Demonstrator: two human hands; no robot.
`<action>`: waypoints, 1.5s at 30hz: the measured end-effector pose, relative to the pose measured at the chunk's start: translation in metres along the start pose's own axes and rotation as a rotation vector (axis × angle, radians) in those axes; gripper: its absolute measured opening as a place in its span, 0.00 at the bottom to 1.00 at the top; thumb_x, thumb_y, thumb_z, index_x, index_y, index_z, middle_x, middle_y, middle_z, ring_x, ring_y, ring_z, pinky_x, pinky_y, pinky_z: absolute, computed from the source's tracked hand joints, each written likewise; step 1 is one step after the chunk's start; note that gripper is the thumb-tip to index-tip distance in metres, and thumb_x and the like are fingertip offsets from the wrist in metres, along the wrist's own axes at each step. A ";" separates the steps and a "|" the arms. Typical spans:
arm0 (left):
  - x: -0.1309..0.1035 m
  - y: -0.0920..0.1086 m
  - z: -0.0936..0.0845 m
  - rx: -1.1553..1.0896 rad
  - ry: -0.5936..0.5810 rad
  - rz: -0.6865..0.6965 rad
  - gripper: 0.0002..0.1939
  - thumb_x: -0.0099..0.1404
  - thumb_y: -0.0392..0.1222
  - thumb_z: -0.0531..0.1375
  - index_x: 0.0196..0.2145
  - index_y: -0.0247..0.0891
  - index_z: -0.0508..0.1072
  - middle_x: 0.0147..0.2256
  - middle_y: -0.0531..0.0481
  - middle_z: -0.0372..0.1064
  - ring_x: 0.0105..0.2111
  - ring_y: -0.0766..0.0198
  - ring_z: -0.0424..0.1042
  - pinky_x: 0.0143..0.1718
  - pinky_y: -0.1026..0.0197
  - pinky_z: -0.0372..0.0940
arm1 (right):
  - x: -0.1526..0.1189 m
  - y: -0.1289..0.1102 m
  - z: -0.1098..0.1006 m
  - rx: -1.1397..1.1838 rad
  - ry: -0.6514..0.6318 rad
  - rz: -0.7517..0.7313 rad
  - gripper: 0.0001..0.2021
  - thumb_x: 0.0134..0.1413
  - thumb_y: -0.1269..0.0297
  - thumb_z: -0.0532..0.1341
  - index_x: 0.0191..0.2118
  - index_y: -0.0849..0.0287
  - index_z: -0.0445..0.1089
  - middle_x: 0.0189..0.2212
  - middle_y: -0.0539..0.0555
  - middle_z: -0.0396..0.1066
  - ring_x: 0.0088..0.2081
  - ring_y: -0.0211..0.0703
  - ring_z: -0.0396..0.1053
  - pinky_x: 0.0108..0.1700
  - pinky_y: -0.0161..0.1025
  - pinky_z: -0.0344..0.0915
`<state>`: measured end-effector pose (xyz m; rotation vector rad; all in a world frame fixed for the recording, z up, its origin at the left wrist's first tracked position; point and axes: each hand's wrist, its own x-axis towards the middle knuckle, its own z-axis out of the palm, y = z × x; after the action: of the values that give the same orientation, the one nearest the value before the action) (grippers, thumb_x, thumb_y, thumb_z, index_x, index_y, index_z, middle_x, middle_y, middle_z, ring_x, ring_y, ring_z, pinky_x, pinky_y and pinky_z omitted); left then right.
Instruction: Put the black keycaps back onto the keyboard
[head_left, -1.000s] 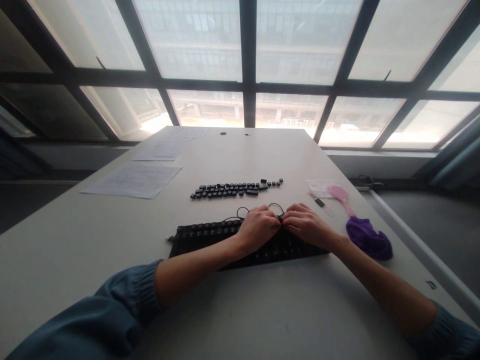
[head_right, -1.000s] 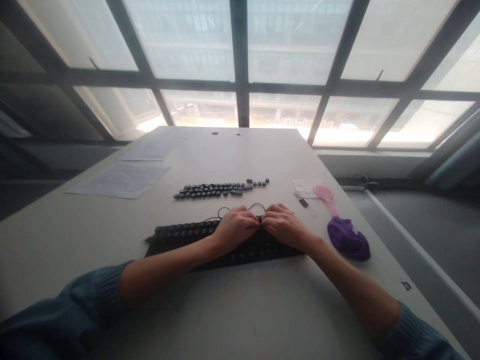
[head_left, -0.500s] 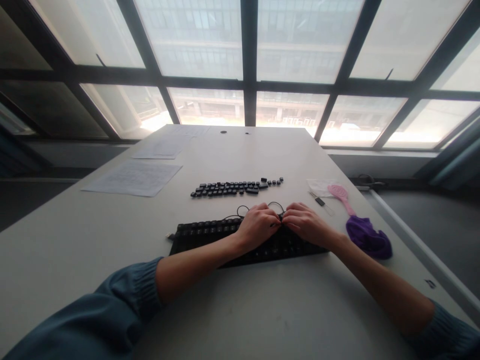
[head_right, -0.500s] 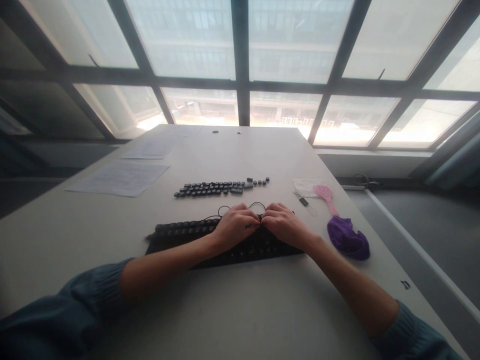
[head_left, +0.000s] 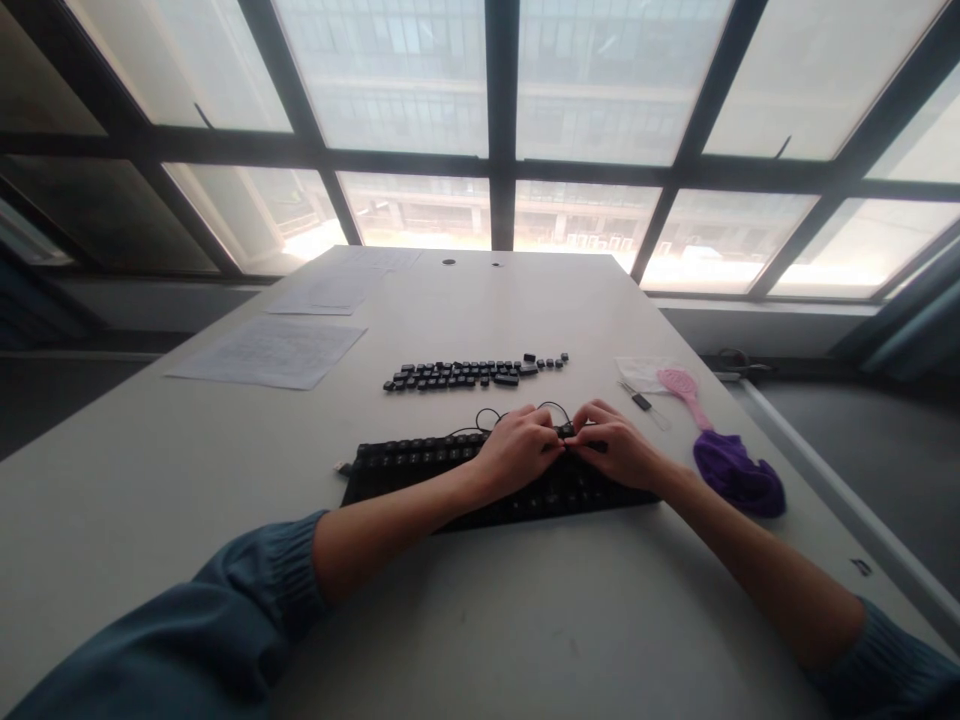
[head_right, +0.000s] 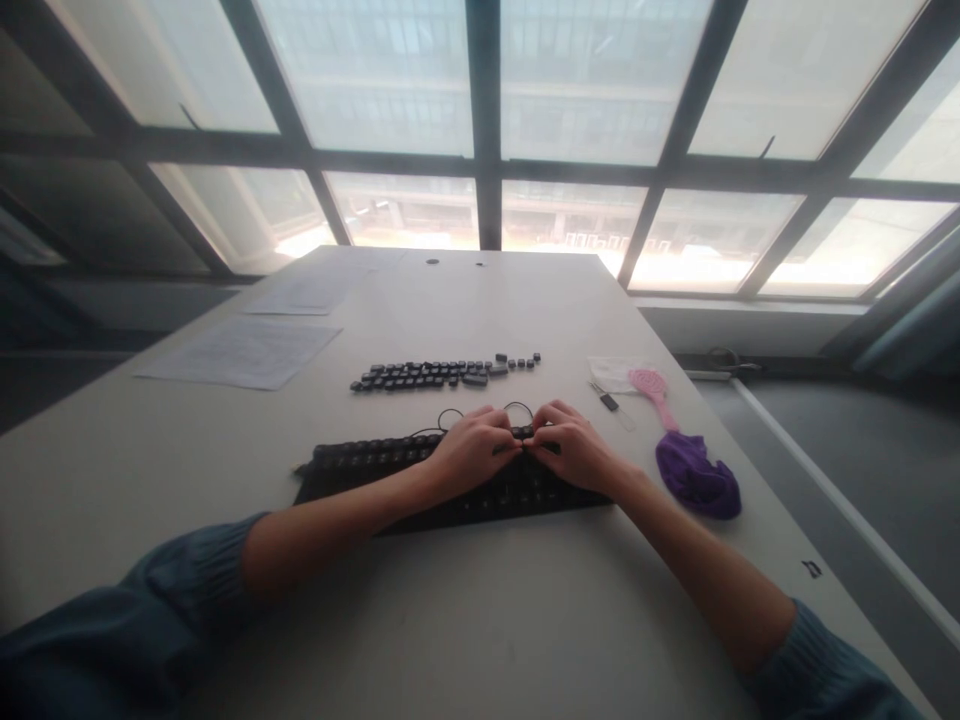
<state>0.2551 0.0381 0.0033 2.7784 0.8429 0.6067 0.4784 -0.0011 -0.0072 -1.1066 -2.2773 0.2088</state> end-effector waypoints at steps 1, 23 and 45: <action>0.000 -0.001 0.000 -0.010 -0.010 -0.005 0.11 0.69 0.43 0.62 0.31 0.40 0.81 0.33 0.48 0.73 0.36 0.60 0.68 0.39 0.59 0.63 | -0.001 0.001 0.000 0.014 -0.002 0.009 0.07 0.62 0.67 0.64 0.31 0.55 0.76 0.37 0.55 0.72 0.43 0.47 0.67 0.47 0.47 0.69; -0.007 -0.007 -0.039 -0.091 -0.080 -0.071 0.14 0.68 0.43 0.62 0.49 0.45 0.80 0.37 0.47 0.74 0.39 0.58 0.72 0.42 0.60 0.65 | 0.022 0.021 -0.015 0.042 0.125 0.061 0.04 0.61 0.68 0.64 0.36 0.55 0.77 0.35 0.54 0.77 0.41 0.48 0.72 0.47 0.48 0.68; -0.159 -0.113 -0.104 -0.145 0.343 -0.499 0.14 0.69 0.47 0.58 0.38 0.39 0.81 0.35 0.49 0.78 0.31 0.63 0.71 0.33 0.62 0.63 | 0.118 0.135 0.007 -0.156 0.082 0.420 0.07 0.56 0.65 0.65 0.27 0.53 0.75 0.29 0.53 0.77 0.33 0.44 0.72 0.44 0.42 0.66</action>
<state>0.0344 0.0471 0.0131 2.2327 1.4309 1.0046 0.5081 0.1761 -0.0118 -1.6389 -1.9935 0.1475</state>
